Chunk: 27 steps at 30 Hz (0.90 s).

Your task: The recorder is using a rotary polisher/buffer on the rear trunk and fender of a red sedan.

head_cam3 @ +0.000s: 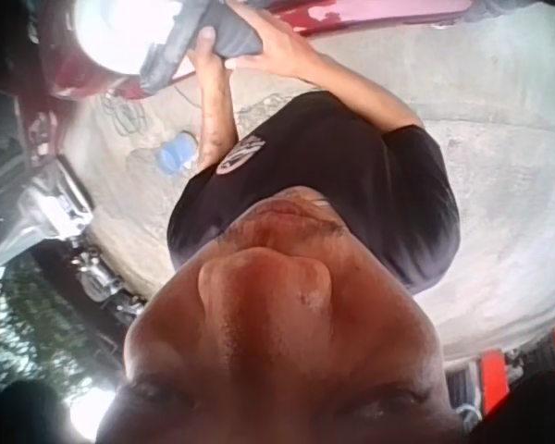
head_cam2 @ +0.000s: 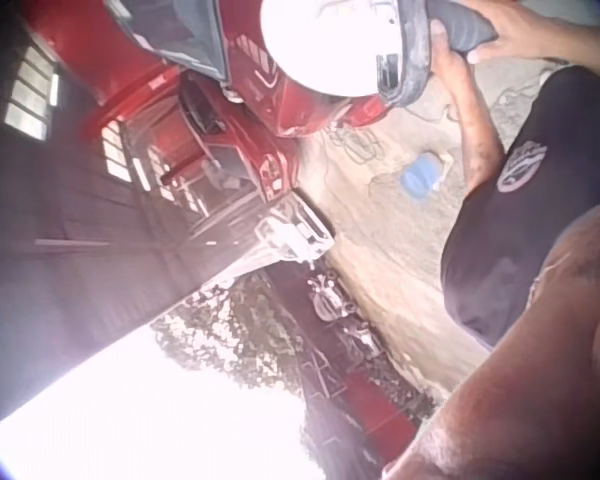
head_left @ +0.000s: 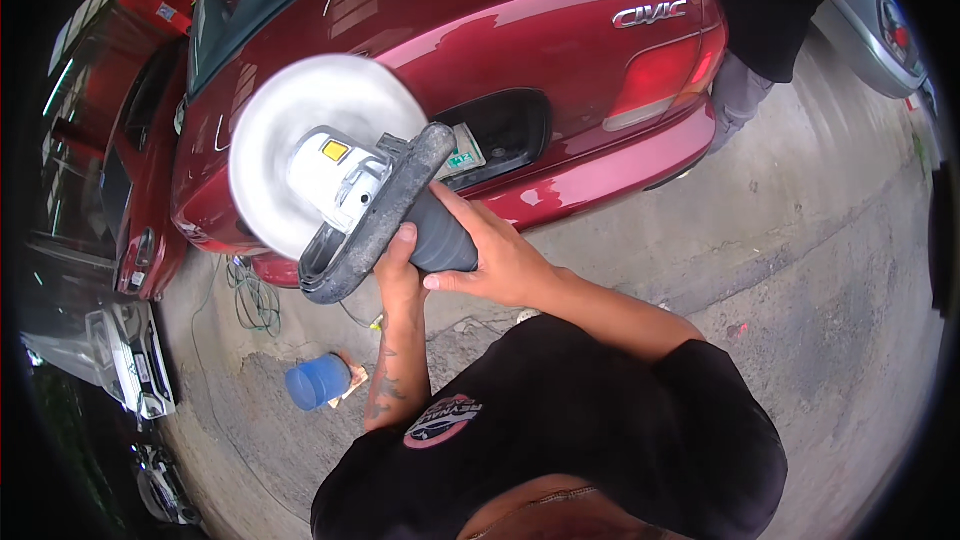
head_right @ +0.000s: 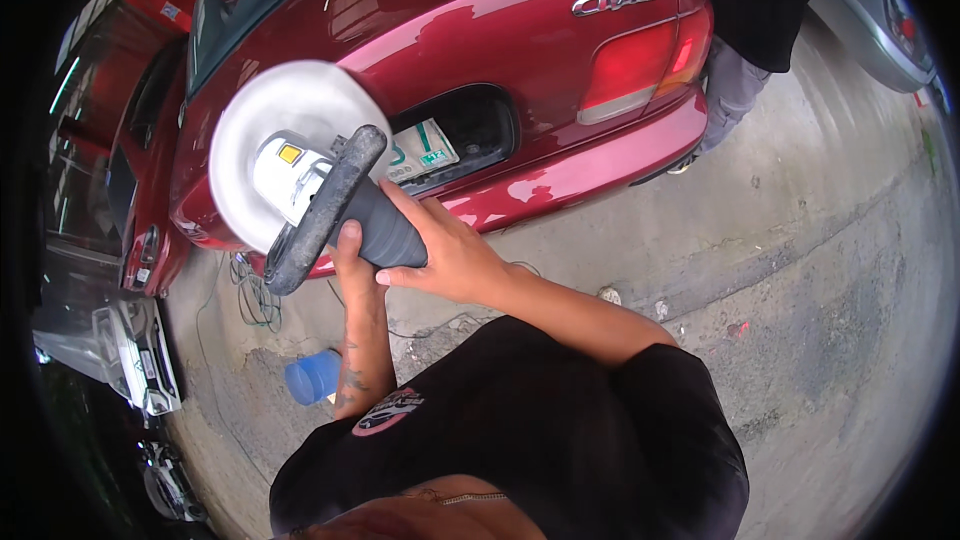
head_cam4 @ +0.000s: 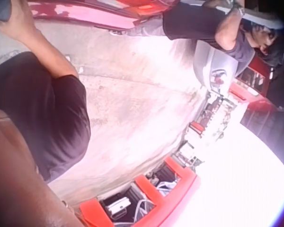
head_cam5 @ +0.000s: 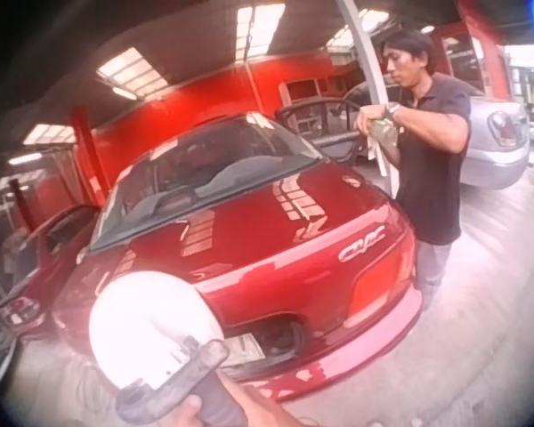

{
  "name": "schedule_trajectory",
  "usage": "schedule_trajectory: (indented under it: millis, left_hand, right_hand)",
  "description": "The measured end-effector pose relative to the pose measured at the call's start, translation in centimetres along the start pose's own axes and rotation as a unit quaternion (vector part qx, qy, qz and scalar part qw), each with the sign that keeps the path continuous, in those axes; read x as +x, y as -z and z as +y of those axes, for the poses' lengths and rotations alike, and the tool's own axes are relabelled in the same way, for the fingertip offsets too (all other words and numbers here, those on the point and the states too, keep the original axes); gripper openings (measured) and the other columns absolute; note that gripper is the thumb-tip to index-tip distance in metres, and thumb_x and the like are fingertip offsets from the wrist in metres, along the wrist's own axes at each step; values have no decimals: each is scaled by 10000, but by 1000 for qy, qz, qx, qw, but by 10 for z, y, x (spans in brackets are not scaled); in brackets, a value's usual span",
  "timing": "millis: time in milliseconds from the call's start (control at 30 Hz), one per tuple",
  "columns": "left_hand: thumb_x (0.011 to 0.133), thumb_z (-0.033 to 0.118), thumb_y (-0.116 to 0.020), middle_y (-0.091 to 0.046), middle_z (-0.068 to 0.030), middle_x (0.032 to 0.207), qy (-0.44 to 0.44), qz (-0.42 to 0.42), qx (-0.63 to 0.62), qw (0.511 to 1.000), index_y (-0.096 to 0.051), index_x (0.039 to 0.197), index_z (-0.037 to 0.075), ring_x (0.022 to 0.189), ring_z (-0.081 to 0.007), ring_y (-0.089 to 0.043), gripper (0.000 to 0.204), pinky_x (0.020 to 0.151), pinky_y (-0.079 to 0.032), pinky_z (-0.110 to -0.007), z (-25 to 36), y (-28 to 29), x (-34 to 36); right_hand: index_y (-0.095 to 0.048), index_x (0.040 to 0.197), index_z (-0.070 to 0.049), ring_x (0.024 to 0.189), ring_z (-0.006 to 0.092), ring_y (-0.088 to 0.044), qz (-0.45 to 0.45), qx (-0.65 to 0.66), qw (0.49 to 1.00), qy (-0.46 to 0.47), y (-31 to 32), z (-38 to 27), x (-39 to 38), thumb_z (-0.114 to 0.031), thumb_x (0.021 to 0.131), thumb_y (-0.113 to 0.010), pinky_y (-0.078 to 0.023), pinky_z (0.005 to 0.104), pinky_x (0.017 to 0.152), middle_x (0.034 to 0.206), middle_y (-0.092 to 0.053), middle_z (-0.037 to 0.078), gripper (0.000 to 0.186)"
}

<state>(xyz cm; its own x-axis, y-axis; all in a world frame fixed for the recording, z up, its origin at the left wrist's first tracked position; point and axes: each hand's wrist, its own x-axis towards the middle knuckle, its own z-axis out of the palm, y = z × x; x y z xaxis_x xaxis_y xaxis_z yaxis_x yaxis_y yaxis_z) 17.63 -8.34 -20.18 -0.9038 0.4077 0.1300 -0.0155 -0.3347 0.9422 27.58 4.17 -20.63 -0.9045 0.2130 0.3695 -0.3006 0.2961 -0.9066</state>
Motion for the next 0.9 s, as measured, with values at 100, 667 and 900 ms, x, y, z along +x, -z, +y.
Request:
schedule_trajectory:
  millis: [100, 667, 900]
  left_hand:
    - [777, 414, -746, -572, -164, 1239, 23, -48, 26, 998, -472, 1357, -33, 1105, -269, -619, 782, 965, -517, -374, -14, -28, -4]
    - [856, 62, -743, -638, -93, 1147, 156, -211, -61, 963, -625, 1186, 5, 1036, -184, -618, 354, 935, -501, -333, -81, -126, -42]
    - [879, 106, -735, -636, -81, 1111, 200, -193, -61, 959, -639, 1154, 25, 1032, -187, -604, 302, 956, -476, -342, -118, -150, -69]
  right_hand:
    - [-223, 1567, -54, 1245, 428, -516, 56, -33, 998, -27, 21, 0, -25, -342, 752, -854, -432, 475, 1037, 1349, -486, 277, 1071]
    - [-284, 1548, -74, 1214, 415, -560, 201, -55, 974, -92, 105, 20, -112, -348, 752, -846, -461, 454, 1009, 1308, -547, 270, 1012]
    - [-298, 1551, -97, 1216, 427, -566, 195, -51, 970, -135, 131, 28, -149, -347, 741, -851, -460, 460, 1021, 1338, -539, 268, 1013]
